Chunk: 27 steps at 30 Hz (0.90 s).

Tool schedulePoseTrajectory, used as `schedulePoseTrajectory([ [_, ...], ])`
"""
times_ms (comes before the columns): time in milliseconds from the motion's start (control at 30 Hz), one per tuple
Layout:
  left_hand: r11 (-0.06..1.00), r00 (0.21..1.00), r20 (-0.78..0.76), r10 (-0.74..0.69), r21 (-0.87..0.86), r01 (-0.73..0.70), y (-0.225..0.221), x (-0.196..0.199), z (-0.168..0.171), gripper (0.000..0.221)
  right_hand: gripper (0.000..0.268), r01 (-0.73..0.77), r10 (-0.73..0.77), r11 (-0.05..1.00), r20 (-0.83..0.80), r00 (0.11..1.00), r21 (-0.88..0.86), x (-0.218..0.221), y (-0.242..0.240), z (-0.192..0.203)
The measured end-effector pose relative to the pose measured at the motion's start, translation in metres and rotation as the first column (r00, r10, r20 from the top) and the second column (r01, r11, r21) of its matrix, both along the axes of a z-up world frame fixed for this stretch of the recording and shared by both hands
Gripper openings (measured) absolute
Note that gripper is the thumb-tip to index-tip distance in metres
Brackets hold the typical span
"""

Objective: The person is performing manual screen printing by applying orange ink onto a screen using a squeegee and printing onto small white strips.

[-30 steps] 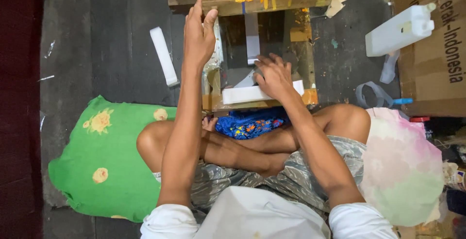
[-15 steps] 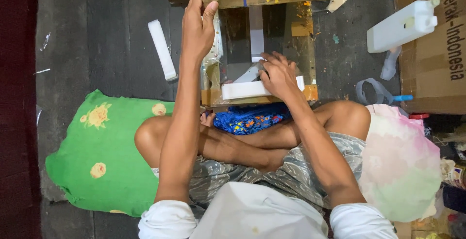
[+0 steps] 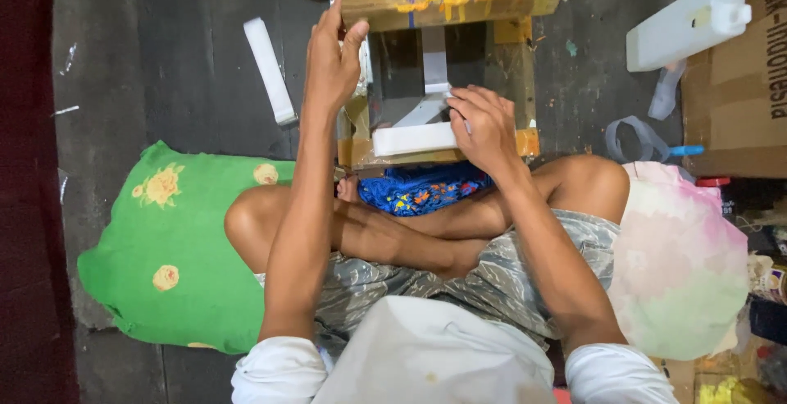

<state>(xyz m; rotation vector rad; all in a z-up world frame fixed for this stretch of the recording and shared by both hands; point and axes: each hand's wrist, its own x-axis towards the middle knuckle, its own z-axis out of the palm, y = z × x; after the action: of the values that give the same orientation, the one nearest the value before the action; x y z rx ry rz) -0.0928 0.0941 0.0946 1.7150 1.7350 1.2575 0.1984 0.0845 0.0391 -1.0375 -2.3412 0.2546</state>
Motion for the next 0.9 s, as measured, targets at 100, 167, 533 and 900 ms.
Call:
schedulePoseTrajectory([
  [100, 0.999, 0.998, -0.041, -0.038, -0.001, 0.038, -0.015, 0.001, -0.024, 0.070, 0.024, 0.033, -0.033, 0.999, -0.024, 0.999, -0.009, 0.008, -0.009, 0.002],
  [167, 0.995, 0.990, -0.139, 0.013, -0.100, -0.027, -0.026, 0.002, -0.036, 0.062, 0.024, 0.027, -0.027, 1.000, -0.025, 0.999, -0.015, 0.012, -0.013, 0.002],
  [533, 0.972, 0.888, -0.428, 0.171, -0.072, -0.222, -0.047, 0.011, -0.107, 0.048, 0.024, -0.005, 0.004, 0.997, -0.012, 1.000, -0.074, 0.032, -0.013, 0.001],
  [900, 0.980, 0.983, -0.120, 0.140, 0.158, -0.121, -0.080, 0.066, -0.078, 0.017, 0.022, 0.146, -0.160, 0.985, -0.187, 0.969, -0.090, 0.046, -0.009, -0.047],
])
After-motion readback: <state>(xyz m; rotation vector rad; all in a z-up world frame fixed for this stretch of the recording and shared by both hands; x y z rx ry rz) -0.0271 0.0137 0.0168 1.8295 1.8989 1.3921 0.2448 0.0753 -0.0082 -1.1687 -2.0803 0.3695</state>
